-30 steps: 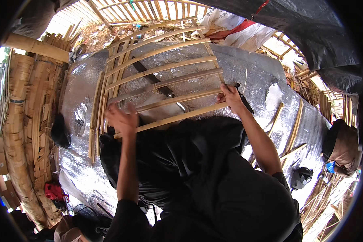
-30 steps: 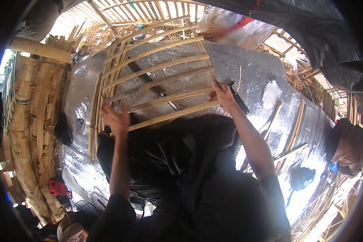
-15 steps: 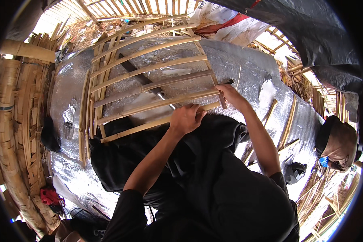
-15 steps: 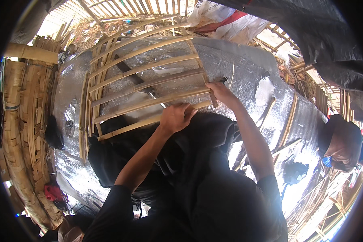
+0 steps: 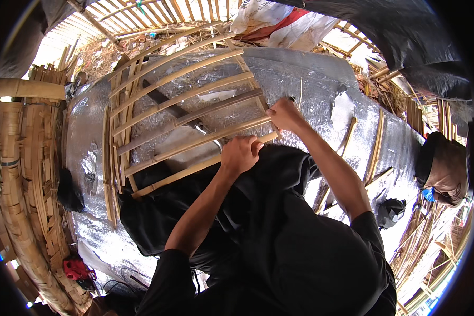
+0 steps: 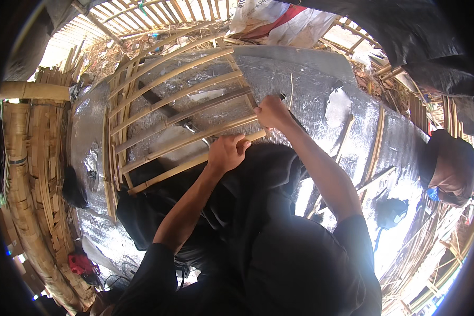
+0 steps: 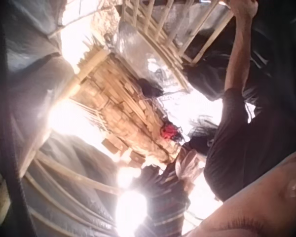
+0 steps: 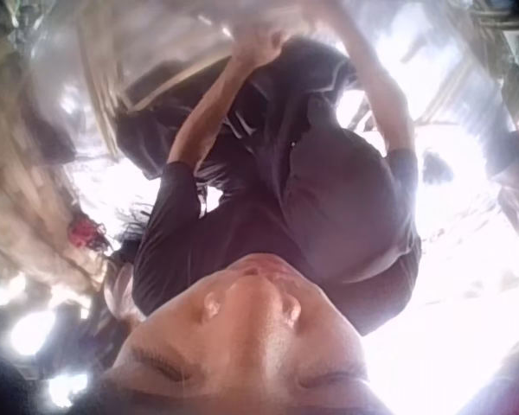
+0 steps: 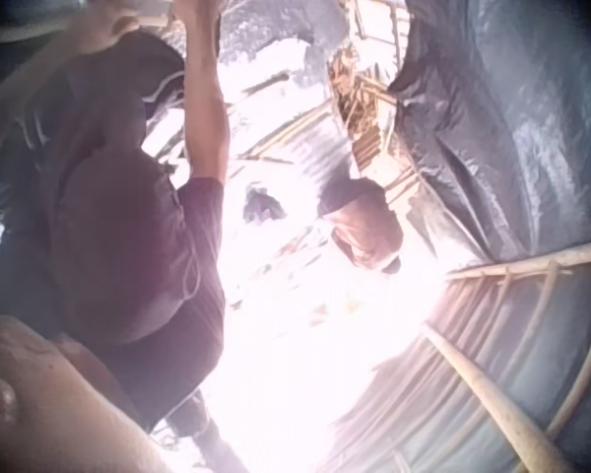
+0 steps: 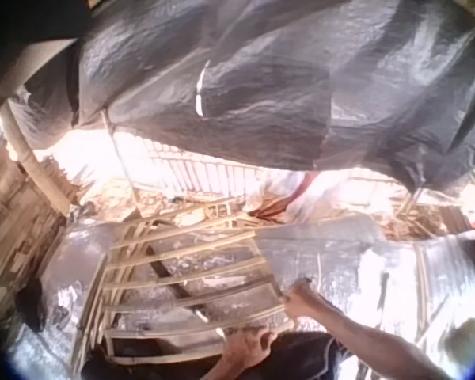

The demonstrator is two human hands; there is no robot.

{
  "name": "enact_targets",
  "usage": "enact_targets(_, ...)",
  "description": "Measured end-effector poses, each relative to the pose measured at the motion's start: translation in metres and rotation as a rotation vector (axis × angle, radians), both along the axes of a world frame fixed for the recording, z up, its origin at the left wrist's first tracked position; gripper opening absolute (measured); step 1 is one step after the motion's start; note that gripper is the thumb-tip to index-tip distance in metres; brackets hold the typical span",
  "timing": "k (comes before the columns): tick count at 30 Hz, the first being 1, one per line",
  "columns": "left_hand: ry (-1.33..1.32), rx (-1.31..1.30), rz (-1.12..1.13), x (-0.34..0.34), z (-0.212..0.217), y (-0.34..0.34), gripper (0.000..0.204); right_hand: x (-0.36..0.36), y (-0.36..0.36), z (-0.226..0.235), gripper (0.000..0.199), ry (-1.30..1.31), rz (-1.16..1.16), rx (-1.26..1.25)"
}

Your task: The person assembles a bamboo frame by hand, aligning small bamboo strips into a grid and securing the joints using a hammer and small nails.

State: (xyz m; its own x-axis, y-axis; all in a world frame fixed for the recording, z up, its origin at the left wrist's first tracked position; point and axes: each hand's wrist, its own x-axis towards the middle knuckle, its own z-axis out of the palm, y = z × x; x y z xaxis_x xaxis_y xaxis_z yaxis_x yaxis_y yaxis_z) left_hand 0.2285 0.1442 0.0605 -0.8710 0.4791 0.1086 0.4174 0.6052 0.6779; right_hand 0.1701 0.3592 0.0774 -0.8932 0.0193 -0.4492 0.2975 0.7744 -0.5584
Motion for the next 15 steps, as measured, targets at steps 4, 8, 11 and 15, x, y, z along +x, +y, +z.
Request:
enact_targets(4, -0.031, -0.069, 0.066, 0.004, -0.011, 0.004, 0.014, 0.001, -0.010, -0.008, 0.034, -0.054, -0.006, 0.127)
enact_targets(8, -0.105, -0.155, 0.060, 0.004, -0.010, 0.007, 0.016, 0.006, -0.009, -0.011, 0.033, -0.003, -0.044, 0.079)
enact_targets(11, -0.142, -0.152, 0.053, 0.003, -0.012, 0.006, 0.017, 0.006, -0.011, -0.009, 0.033, -0.037, -0.077, 0.005)
enact_targets(15, -0.164, -0.134, 0.025, 0.000, -0.014, 0.007, 0.018, 0.004, -0.009, -0.014, 0.035, -0.084, -0.147, -0.083)
